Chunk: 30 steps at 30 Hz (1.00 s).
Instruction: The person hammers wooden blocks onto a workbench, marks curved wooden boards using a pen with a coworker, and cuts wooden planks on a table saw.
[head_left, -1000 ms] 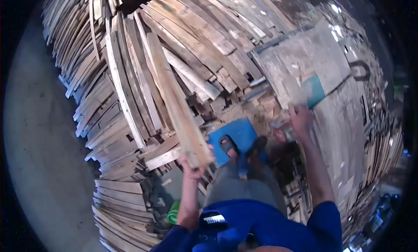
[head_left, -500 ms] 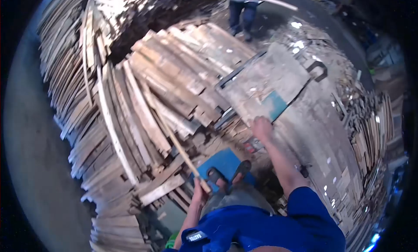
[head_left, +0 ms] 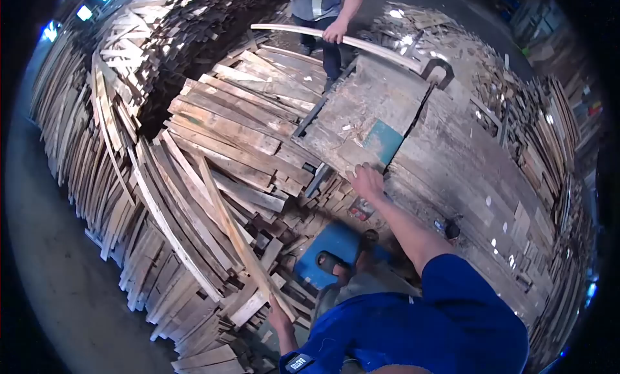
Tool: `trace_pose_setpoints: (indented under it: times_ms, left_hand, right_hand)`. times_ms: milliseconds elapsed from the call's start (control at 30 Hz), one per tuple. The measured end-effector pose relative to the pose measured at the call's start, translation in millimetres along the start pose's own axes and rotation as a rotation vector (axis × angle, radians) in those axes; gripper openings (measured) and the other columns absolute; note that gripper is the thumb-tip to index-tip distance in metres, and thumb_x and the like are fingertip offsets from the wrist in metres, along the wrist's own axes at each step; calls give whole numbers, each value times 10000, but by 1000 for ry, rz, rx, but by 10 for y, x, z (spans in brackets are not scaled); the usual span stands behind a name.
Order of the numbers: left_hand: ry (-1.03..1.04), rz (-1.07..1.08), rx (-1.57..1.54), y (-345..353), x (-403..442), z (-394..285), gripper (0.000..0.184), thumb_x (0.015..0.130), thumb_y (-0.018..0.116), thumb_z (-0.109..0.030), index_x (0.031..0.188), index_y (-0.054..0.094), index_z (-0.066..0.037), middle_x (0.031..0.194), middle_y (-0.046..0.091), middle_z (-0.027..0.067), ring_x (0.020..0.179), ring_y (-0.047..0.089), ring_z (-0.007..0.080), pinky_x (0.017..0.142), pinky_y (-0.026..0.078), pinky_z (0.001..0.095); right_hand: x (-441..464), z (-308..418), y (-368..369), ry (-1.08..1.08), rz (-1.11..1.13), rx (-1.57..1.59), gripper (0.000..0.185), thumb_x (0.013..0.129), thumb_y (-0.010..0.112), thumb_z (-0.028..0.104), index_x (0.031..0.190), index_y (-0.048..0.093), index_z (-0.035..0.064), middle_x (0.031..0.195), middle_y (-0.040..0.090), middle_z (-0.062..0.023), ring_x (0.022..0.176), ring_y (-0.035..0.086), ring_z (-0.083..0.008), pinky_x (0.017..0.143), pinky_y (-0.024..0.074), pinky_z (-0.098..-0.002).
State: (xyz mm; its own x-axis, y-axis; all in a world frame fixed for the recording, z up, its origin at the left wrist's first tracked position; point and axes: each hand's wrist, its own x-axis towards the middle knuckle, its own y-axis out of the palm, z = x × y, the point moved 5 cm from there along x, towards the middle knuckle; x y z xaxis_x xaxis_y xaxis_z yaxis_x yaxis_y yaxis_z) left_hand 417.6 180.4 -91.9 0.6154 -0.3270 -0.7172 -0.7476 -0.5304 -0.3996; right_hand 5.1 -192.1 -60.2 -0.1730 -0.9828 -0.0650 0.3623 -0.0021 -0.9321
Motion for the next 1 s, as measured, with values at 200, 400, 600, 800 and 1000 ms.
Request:
trace_pose_setpoints:
  times_ms: [200, 400, 600, 800, 1000]
  left_hand:
    - [-5, -10, -60, -496, -494, 172, 659, 1006, 606, -591, 1190, 689, 37, 894, 657, 69, 769, 614, 174, 674, 489, 328]
    - [-86, 87, -15, -299, -770, -371, 753, 988, 550, -683, 1221, 678, 22, 961, 653, 80, 818, 609, 191, 710, 494, 356]
    - [53, 192, -250, 281, 624, -395, 817, 990, 583, -645, 1445, 532, 32, 1302, 612, 127, 1101, 618, 244, 926, 523, 386]
    - [120, 266, -257, 1078, 976, -1509, 878, 944, 518, -767, 1545, 429, -132, 1423, 556, 98, 1203, 579, 265, 960, 525, 451]
    - [225, 266, 348, 1380, 1688, -2148, 924, 881, 655, -725, 1537, 466, -101, 1426, 525, 136, 1336, 454, 374, 942, 447, 579]
  right_hand:
    - [28, -31, 36, -2, 20, 39, 464, 957, 591, 453, 1003, 719, 9, 1066, 692, -220, 994, 697, -412, 864, 571, -514]
    - [-1, -53, 4, 7, 82, 72, 482, 952, 575, 447, 1071, 718, 2, 1161, 670, -218, 1077, 672, -410, 946, 540, -504]
    - [-89, -143, 9, 30, 148, 141, 489, 957, 564, 436, 1136, 713, 6, 1214, 664, -220, 1143, 655, -397, 999, 522, -492]
    - [-9, -144, 51, 56, 128, 156, 499, 962, 569, 462, 1123, 721, 15, 1196, 681, -210, 1130, 661, -388, 1002, 523, -478]
    - [51, -148, 51, 58, 64, 230, 478, 972, 567, 450, 1131, 725, 28, 1202, 673, -198, 1129, 672, -359, 990, 537, -473]
